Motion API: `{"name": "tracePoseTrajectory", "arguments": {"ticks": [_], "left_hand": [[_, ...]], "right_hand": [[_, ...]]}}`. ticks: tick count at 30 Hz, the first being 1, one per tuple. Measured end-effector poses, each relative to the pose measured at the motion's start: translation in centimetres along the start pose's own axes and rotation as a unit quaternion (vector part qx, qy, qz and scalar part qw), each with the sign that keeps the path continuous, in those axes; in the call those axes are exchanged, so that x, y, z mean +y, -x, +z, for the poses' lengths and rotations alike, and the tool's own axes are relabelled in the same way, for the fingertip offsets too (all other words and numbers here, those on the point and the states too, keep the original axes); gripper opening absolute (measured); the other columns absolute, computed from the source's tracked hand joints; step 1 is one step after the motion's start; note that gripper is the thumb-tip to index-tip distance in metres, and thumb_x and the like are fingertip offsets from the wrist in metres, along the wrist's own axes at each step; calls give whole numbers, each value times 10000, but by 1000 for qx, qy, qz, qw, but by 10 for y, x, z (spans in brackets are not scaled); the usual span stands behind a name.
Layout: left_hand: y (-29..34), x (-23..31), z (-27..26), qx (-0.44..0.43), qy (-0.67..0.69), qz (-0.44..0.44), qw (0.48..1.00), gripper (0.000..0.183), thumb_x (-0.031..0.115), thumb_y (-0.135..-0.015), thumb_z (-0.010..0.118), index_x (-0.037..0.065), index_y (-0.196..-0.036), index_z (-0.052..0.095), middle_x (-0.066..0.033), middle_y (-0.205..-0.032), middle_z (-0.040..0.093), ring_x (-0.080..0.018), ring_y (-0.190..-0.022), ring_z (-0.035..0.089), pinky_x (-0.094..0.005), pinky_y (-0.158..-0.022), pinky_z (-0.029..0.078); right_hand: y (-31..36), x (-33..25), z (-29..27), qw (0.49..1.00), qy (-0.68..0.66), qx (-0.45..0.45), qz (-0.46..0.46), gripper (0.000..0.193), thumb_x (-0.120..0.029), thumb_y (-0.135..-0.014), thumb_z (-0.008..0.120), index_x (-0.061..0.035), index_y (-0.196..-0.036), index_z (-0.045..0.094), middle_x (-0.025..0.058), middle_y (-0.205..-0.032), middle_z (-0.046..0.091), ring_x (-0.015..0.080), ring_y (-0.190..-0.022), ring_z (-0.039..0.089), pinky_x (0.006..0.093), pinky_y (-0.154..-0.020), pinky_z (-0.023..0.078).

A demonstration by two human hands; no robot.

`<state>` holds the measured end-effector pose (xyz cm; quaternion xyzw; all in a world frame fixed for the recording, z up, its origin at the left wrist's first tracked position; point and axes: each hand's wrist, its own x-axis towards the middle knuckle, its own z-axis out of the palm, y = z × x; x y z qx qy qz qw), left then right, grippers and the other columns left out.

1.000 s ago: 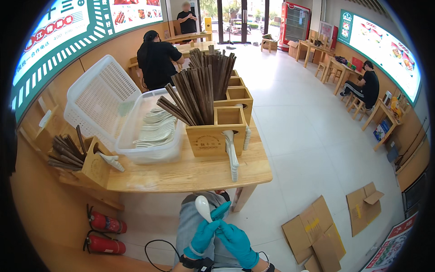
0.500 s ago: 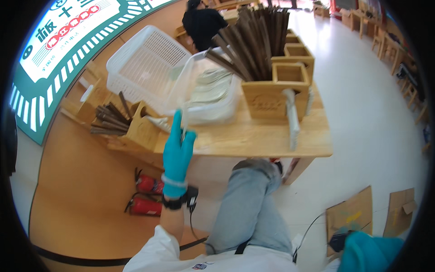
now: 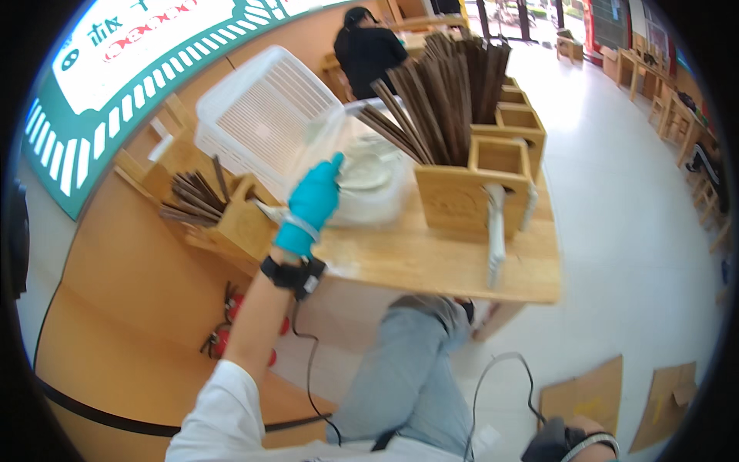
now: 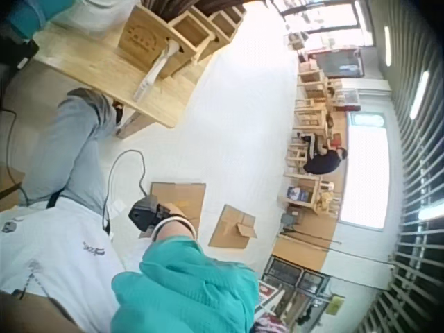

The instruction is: The person sorts spoons and chopsticks from plastic bins and places them into wooden holders on a restaurant table.

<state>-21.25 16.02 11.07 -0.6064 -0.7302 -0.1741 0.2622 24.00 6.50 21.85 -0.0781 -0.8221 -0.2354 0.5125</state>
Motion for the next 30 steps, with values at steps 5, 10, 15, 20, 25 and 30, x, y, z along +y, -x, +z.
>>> {"name": "tracePoseTrajectory", "arguments": {"ticks": [5,10,15,20,25,30], "left_hand": [[8,3,5,-122,-7,-33,992,424,81,-891,466,99,-1309,534,-152,-1009,639,-325,-927,633,-445,-772,524],[-3,6,6,76,-133,49,987,443,97,-860,527,103,-1303,541,-139,-1020,635,-334,-868,627,-456,-734,519],[-3,29,-10,46,67,4,997,543,62,-790,642,84,-1322,534,-174,-1202,603,-359,-1037,593,-440,-890,499],[18,53,-36,47,108,15,993,634,79,-772,696,89,-1373,496,-186,-1250,573,-368,-1138,551,-445,-974,454],[1,61,-29,90,137,51,985,654,101,-781,706,88,-1391,469,-175,-1213,587,-354,-1144,539,-439,-963,449],[33,51,-38,10,107,45,993,712,426,-809,715,180,-1423,452,-131,-1184,616,-315,-1174,533,-639,-1081,183]], "right_hand": [[-5,8,7,1000,-16,-12,-11,345,46,-767,475,1,-1038,684,71,-878,632,175,-749,561,288,-679,429],[-3,12,-7,999,-16,39,-24,340,29,-783,472,6,-1048,684,67,-855,626,164,-723,554,278,-659,427],[-14,16,4,999,-29,12,-19,336,13,-800,469,11,-1058,683,64,-832,620,154,-698,548,268,-640,424],[-6,8,10,999,-39,13,-17,333,-4,-816,467,15,-1068,683,60,-810,614,143,-672,541,258,-621,421],[-13,12,12,999,-17,12,-36,332,-21,-832,464,20,-1078,683,57,-787,608,132,-646,534,248,-602,418],[-16,9,22,999,-38,1,-13,332,-37,-849,461,25,-1088,683,53,-764,602,121,-621,528,238,-583,416]]}}
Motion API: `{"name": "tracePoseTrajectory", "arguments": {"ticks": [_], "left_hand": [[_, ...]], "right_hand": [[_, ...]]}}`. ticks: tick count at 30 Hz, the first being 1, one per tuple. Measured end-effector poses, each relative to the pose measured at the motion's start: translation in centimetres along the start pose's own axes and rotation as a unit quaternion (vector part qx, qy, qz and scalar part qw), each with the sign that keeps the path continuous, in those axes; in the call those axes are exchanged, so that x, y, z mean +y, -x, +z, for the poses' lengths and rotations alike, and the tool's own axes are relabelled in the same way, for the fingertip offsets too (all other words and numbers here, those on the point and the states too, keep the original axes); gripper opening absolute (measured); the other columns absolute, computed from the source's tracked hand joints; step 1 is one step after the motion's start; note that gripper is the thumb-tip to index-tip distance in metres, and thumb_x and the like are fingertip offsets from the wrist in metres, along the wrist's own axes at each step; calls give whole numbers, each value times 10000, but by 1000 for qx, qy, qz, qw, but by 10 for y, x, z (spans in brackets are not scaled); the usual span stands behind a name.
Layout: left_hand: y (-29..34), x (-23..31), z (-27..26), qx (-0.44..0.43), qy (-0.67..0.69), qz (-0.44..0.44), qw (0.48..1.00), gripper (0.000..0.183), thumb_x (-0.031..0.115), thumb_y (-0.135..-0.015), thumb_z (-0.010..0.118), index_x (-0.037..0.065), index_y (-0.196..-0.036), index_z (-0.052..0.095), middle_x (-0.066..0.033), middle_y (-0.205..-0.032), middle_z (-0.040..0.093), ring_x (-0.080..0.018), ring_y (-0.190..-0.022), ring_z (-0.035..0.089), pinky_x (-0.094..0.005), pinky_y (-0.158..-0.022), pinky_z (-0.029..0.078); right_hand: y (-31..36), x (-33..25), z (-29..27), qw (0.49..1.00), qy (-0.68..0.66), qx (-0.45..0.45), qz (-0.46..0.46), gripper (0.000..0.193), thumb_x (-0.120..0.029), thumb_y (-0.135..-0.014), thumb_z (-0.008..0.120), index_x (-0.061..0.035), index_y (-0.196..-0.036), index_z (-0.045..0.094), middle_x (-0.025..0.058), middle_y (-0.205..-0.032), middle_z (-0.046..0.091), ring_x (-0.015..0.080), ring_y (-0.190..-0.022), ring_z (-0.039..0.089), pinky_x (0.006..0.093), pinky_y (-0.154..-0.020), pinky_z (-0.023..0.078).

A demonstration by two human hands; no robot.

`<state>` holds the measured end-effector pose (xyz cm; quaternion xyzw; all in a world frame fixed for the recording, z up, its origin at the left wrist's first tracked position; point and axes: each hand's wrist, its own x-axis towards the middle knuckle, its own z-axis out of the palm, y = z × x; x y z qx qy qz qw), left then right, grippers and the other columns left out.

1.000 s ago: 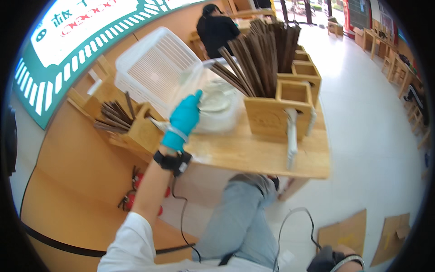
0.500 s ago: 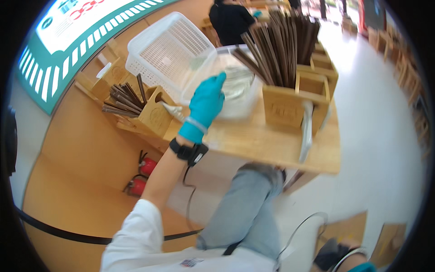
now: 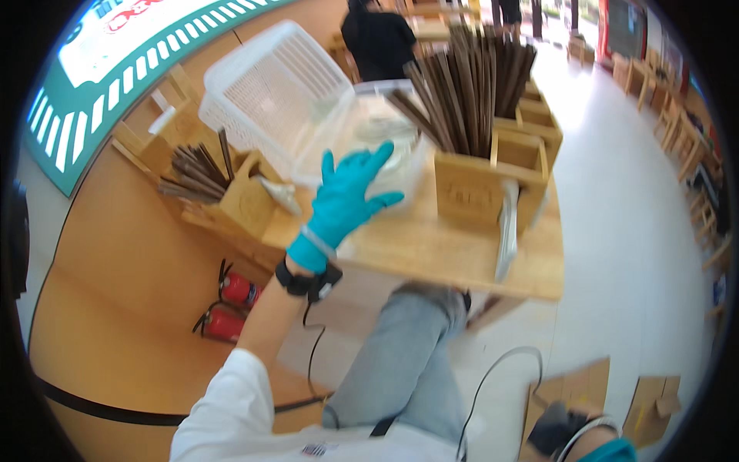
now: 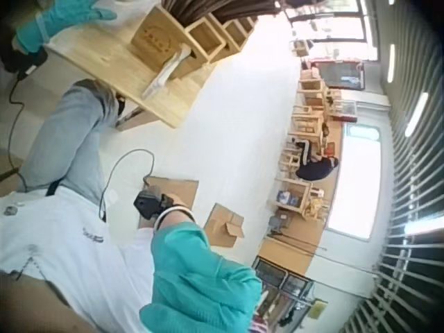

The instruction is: The person sorts spoons and chopsticks from plastic bins and places them into wooden holders on a restaurant table.

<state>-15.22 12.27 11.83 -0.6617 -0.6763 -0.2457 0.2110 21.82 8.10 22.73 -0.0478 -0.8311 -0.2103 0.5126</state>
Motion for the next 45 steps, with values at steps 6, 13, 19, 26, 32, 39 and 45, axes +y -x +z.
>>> {"name": "tracePoseTrajectory", "arguments": {"ticks": [6,13,19,26,32,39,45], "left_hand": [[5,-38,55,0,-85,51,995,405,294,-783,734,260,-1170,624,-18,-861,644,-207,-856,624,-603,-1099,211],[-22,-34,70,66,-29,27,997,155,160,-793,704,187,-932,640,-8,-739,612,-223,-781,621,-558,-1114,234],[-66,-54,91,-18,-17,-14,1000,277,158,-804,704,176,-1071,632,-51,-944,656,-250,-944,622,-543,-1127,205],[-20,50,86,83,363,-83,924,862,324,-829,730,79,-1506,256,-179,-1532,295,-349,-1408,291,-422,-1145,266],[4,90,71,59,537,-185,821,942,156,-810,727,112,-1541,135,-196,-1548,256,-364,-1395,321,-408,-1120,332],[63,95,40,149,389,-163,894,913,94,-788,737,46,-1521,195,-214,-1547,233,-378,-1387,307,-413,-1134,304],[81,86,28,163,390,-229,877,940,-22,-774,681,62,-1538,139,-141,-1579,188,-345,-1398,270,-392,-1148,268]], "right_hand": [[1,1,10,997,6,46,63,335,-57,-869,458,31,-1100,683,49,-737,595,108,-590,520,226,-560,412],[29,50,71,844,-196,42,497,328,4,-898,564,0,-1219,633,96,-974,655,169,-793,631,268,-670,524],[72,111,143,910,-61,-142,385,548,-174,-931,626,-125,-1439,426,107,-1413,472,270,-1314,429,398,-1071,398],[107,121,176,749,-306,-137,572,615,-129,-919,652,-176,-1474,390,28,-1401,494,155,-1172,520,302,-1004,439],[98,114,183,802,-292,-113,509,477,-22,-929,591,-112,-1388,499,54,-1300,591,154,-1120,565,296,-994,460],[83,90,188,791,-323,-189,484,398,64,-923,510,-74,-1291,573,26,-1224,629,112,-957,566,242,-898,457],[56,67,210,797,-357,-206,441,403,75,-917,494,-70,-1286,567,20,-1156,626,103,-906,557,233,-861,456]]}}
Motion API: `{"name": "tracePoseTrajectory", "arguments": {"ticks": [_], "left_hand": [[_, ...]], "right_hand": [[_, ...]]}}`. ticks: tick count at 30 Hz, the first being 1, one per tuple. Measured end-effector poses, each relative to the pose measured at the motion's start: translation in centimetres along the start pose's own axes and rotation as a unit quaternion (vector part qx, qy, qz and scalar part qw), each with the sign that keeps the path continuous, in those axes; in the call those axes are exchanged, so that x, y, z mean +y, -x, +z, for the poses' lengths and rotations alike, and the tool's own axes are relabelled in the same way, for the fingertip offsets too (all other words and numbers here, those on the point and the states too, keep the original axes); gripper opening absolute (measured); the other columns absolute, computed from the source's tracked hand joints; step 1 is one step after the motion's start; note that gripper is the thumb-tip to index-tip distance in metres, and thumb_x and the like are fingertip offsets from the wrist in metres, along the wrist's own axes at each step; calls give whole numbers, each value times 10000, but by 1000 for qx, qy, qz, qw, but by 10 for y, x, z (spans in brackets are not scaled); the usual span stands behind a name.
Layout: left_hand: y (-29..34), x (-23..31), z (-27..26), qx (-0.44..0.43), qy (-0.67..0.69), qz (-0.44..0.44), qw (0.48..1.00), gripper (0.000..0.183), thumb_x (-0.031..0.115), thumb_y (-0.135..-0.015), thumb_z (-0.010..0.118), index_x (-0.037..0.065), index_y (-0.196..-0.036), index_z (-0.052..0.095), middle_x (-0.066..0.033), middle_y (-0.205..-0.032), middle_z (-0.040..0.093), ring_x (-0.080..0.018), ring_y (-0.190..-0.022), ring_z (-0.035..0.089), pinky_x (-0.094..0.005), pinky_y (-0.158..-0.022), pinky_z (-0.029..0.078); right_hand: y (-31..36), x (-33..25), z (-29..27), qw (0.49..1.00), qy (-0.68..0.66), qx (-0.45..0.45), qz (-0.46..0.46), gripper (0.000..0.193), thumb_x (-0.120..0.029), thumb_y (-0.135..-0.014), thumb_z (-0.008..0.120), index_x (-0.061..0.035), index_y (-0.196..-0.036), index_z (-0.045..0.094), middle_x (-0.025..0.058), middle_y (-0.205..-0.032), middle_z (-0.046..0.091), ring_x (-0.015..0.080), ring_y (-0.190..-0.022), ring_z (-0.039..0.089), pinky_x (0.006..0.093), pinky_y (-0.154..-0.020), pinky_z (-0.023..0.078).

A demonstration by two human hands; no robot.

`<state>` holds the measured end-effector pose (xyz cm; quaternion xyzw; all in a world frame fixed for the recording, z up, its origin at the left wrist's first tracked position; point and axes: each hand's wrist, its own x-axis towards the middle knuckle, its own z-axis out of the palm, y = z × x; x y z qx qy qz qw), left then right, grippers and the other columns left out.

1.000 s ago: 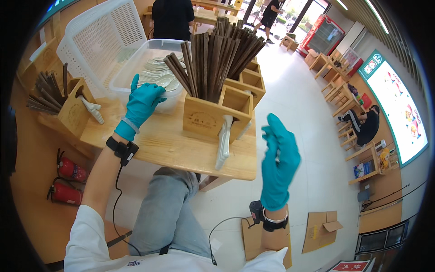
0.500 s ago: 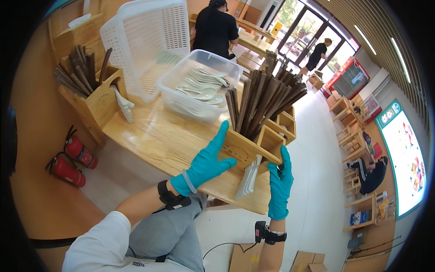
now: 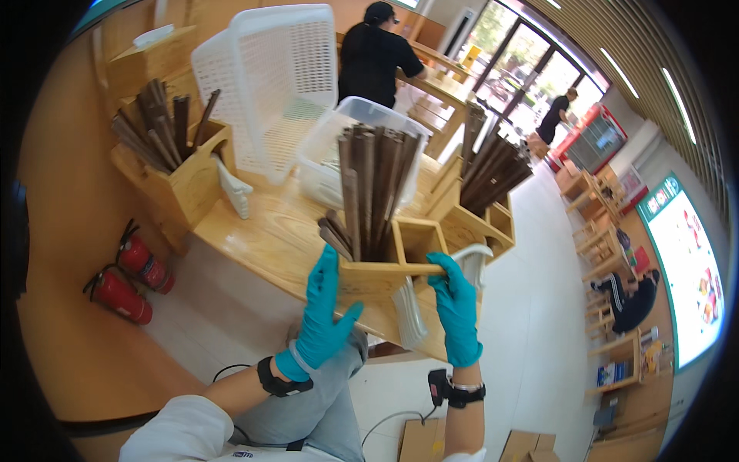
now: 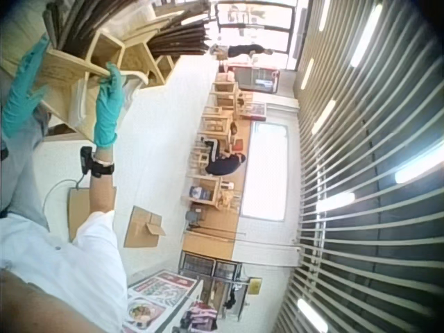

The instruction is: The person sorts spoons and chopsticks from plastic bins and places them into wooden holders on a restaurant table.

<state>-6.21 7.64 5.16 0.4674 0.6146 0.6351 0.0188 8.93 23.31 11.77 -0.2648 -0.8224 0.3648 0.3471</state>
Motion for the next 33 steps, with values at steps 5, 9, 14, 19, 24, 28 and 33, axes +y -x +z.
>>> {"name": "tracePoseTrajectory", "arguments": {"ticks": [5,9,14,19,24,28,33], "left_hand": [[-5,-17,-7,1,-22,47,999,910,70,-791,741,56,-1521,198,-180,-1508,280,-339,-1353,324,-397,-1121,309],[-21,-36,-8,-9,-17,18,1000,1182,158,-666,867,123,-1543,76,-168,-1562,143,-303,-1360,327,-390,-1119,347],[-54,-56,-8,-106,202,-28,973,1278,150,-634,898,108,-1533,-10,-121,-1517,241,-246,-1327,379,-370,-1084,404],[-57,-73,-6,-133,219,-29,966,1203,143,-653,894,69,-1523,66,-132,-1405,423,-234,-1211,511,-364,-1015,473],[-55,-71,-8,-118,178,-34,976,1187,115,-642,895,49,-1514,94,-146,-1357,468,-240,-1194,527,-365,-995,488],[-53,-77,-7,-112,198,-38,973,1118,94,-647,887,54,-1497,161,-144,-1324,491,-247,-1182,536,-363,-984,498],[-40,-71,-15,-43,159,-15,986,1038,19,-681,845,61,-1485,189,-142,-1317,487,-242,-1171,539,-354,-975,515]], "right_hand": [[-6,9,0,1000,-19,-13,-13,394,80,-909,500,-50,-1276,559,62,-1140,639,123,-888,607,255,-821,487],[-5,15,2,999,-14,-7,-28,420,64,-915,514,-73,-1311,545,60,-1186,638,135,-907,619,267,-834,503],[-2,17,2,999,-46,-6,-20,454,52,-929,504,-86,-1361,508,57,-1289,604,143,-984,589,273,-906,490],[2,12,7,999,4,17,-30,480,-24,-934,561,-112,-1399,474,83,-1296,606,197,-1081,612,318,-949,484],[10,10,12,992,-48,109,-29,462,-87,-960,565,-102,-1410,463,75,-1252,618,161,-1104,583,310,-964,465],[16,23,5,966,-104,236,8,441,-107,-972,562,-97,-1404,473,45,-1232,609,127,-1101,564,277,-964,455],[22,35,-15,931,-161,328,29,247,-53,-944,597,-62,-1191,586,23,-1129,620,97,-1017,569,243,-916,467]]}}
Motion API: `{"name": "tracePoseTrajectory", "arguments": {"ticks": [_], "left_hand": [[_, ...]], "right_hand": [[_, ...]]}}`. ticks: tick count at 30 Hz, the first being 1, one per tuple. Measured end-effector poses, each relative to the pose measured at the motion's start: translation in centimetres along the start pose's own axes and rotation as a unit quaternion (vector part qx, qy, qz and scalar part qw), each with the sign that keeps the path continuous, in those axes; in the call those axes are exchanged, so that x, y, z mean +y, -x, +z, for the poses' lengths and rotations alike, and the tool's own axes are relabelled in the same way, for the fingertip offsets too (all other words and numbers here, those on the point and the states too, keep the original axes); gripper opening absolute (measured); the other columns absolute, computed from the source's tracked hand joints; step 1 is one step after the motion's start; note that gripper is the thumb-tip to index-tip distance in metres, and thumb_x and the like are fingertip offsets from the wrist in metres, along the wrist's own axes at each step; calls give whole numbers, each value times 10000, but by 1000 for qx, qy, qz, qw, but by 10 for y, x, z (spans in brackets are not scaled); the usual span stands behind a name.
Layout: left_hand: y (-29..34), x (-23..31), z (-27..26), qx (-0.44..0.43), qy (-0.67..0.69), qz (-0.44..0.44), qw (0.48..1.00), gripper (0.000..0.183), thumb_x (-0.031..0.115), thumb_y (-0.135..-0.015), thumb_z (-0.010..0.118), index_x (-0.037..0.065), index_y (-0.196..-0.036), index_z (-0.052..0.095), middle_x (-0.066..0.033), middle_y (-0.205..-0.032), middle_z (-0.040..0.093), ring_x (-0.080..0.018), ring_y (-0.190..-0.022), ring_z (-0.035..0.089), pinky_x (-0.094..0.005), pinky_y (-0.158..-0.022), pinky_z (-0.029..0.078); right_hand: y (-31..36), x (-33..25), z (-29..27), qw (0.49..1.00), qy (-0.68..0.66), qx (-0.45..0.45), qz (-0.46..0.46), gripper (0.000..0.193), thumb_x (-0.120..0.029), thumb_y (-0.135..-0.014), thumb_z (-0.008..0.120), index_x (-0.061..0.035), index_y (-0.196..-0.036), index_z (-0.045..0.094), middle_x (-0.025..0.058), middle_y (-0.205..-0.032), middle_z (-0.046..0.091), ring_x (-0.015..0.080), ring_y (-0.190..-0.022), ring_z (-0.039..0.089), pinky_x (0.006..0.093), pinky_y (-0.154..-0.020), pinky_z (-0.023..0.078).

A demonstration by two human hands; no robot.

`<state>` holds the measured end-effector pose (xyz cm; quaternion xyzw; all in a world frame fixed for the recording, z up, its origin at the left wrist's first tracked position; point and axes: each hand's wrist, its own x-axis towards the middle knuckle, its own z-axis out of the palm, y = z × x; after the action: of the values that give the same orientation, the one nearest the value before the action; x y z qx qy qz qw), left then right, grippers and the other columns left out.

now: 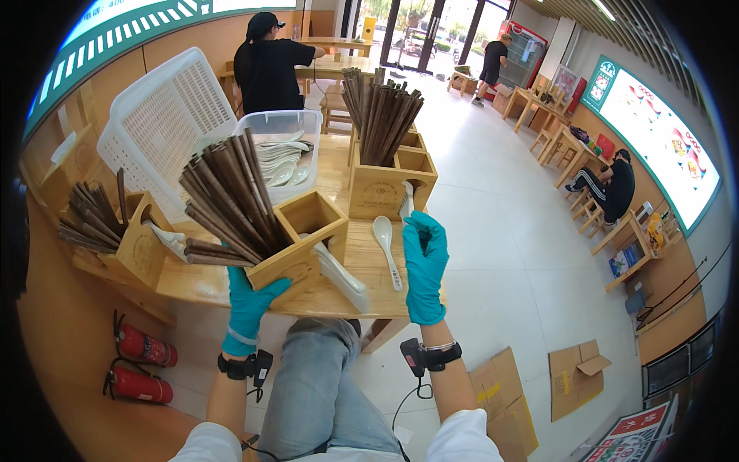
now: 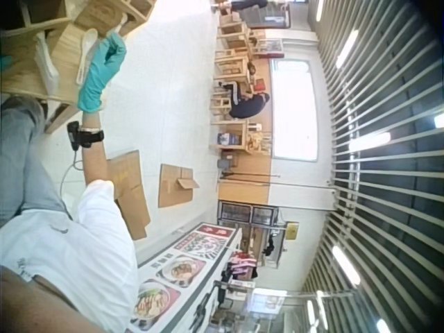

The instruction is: The person sorts spoons and chopsticks from plastic bins and places them into wooden holders on a restaurant table.

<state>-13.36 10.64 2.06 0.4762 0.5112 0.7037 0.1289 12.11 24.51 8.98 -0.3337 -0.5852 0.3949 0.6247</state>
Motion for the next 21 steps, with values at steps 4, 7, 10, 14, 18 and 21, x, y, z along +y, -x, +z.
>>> {"name": "tracePoseTrajectory", "arguments": {"ticks": [4,7,10,14,18,21], "left_hand": [[11,16,-9,39,12,-35,999,1012,-6,-694,831,70,-1482,200,-136,-1315,480,-227,-1152,545,-337,-943,543],[26,10,-28,93,-25,-37,995,981,-3,-694,833,67,-1466,233,-130,-1310,483,-225,-1127,559,-328,-940,539],[36,21,-42,150,-24,-57,987,959,-7,-703,822,61,-1464,242,-129,-1329,467,-228,-1148,537,-337,-961,516],[37,28,-66,228,-68,-80,968,977,14,-722,800,67,-1495,206,-144,-1410,392,-243,-1226,462,-350,-1024,443],[28,31,-89,286,-116,-48,950,1015,16,-740,781,77,-1524,138,-152,-1447,349,-258,-1267,421,-361,-1077,378],[19,40,-103,322,-104,-31,940,1043,29,-749,782,87,-1537,102,-156,-1464,332,-264,-1271,417,-360,-1075,379]], "right_hand": [[-4,13,-19,998,7,48,-40,173,-37,-931,612,-63,-1101,599,14,-1066,627,94,-968,568,243,-901,468],[3,5,-21,994,8,86,-62,144,-18,-924,612,-58,-1060,587,26,-1048,627,105,-945,576,252,-901,474],[7,-7,-28,990,-23,118,-80,143,4,-916,607,-58,-1040,576,47,-1043,628,119,-944,585,262,-881,500],[6,-16,-24,987,-61,114,-94,146,12,-913,600,-53,-1042,576,57,-1040,628,125,-914,596,256,-860,512],[2,-17,-16,988,-62,121,-71,141,7,-916,588,-52,-1044,582,62,-1036,627,137,-916,599,265,-852,514],[-3,0,-17,986,-69,135,-71,136,-13,-917,592,-46,-1049,591,68,-1056,625,150,-936,597,292,-857,514]]}}
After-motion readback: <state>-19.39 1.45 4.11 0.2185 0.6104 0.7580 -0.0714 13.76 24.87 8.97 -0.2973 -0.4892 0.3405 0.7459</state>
